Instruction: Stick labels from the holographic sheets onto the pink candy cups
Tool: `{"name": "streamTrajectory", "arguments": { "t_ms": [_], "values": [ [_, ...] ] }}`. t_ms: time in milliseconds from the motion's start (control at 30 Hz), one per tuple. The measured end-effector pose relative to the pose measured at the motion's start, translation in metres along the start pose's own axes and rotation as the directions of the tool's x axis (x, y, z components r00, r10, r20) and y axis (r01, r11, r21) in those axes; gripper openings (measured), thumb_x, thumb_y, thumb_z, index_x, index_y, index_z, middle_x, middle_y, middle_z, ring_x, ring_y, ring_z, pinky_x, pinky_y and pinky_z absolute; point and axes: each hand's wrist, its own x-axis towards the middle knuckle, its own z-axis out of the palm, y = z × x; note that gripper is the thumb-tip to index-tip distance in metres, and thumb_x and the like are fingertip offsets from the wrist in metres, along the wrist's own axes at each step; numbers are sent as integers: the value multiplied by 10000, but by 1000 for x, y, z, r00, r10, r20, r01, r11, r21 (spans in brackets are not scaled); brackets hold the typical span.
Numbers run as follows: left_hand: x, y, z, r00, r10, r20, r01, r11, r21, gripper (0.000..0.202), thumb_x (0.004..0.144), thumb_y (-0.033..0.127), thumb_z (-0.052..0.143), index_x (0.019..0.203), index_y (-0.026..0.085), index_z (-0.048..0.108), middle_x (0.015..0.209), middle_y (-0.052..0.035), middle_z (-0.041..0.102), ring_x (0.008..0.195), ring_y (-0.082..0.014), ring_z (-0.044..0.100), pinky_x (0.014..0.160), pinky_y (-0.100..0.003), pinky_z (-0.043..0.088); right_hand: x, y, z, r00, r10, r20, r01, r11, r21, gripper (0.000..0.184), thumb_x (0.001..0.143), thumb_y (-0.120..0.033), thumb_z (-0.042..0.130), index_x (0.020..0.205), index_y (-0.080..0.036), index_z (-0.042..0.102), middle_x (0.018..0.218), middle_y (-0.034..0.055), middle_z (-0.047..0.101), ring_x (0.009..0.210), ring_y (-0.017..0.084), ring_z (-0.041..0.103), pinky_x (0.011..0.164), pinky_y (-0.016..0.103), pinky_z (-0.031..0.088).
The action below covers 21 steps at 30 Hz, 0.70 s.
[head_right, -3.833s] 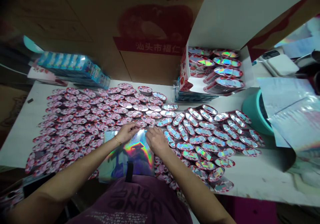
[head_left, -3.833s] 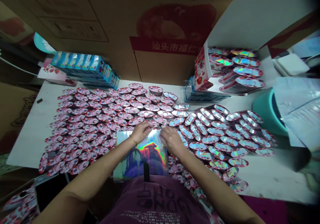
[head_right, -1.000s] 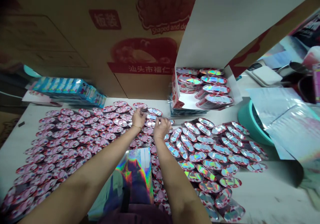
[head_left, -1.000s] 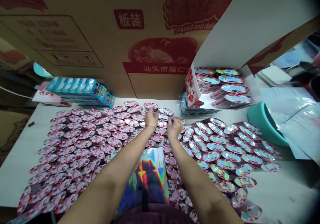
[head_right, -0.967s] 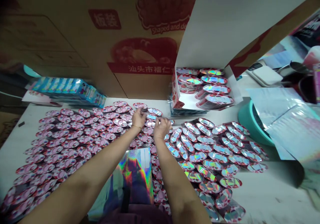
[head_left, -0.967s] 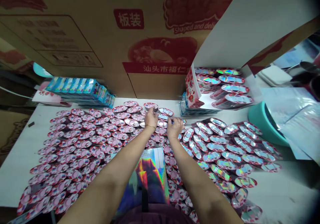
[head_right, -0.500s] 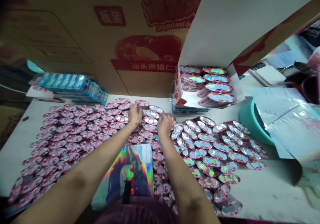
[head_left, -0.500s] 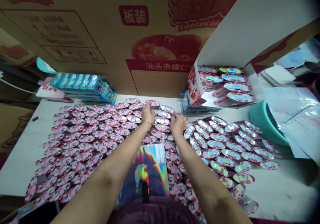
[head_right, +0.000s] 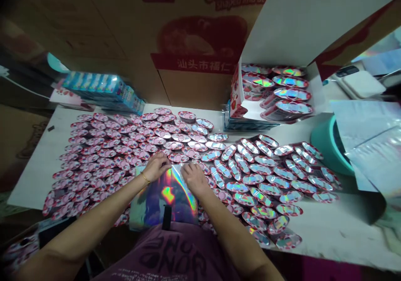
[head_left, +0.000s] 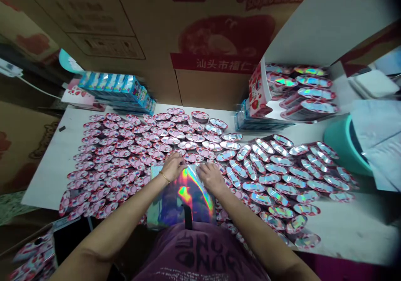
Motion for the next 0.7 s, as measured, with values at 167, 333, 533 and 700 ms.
{"name": "streamTrajectory", "arguments": {
  "t_ms": [167, 333, 533, 700],
  "values": [
    [-3, 0, -5, 992, 113, -49, -119, 981, -152, 168, 763, 296, 535, 667, 166, 576, 760, -35, 539, 789, -160, 479, 740, -293, 379, 5, 5, -5, 974, 180, -134, -168, 981, 94, 284, 869, -281, 412, 1113, -200, 534, 1084, 82, 550, 955, 203, 452, 796, 334, 346],
    [-11, 0, -6, 986, 120, -114, -139, 975, -173, 172, 777, 289, 515, 682, 156, 567, 765, -39, 548, 759, -151, 492, 716, -275, 389, 3, 2, -7, 997, 17, -78, -7, 992, 127, 267, 867, -232, 416, 1100, -223, 545, 1041, 64, 579, 925, 188, 469, 783, 330, 355],
    [-12, 10, -9, 998, 66, 0, -65, 988, -143, 222, 778, 361, 512, 844, 180, 622, 808, -35, 629, 761, -157, 548, 712, -264, 386, 2, 0, -16, 975, 184, -123, -152, 961, 230, 294, 856, -333, 442, 1105, -213, 544, 1042, 72, 574, 973, 194, 463, 814, 338, 345],
    [-3, 30, -8, 995, 41, 93, -36, 998, -57, 210, 758, 352, 536, 873, 224, 655, 885, -24, 668, 838, -178, 572, 757, -275, 363, 7, 9, -21, 982, 150, -112, -124, 970, 211, 225, 839, -357, 477, 974, -236, 609, 912, 38, 615, 879, 174, 491, 799, 334, 324]
  ]
}}
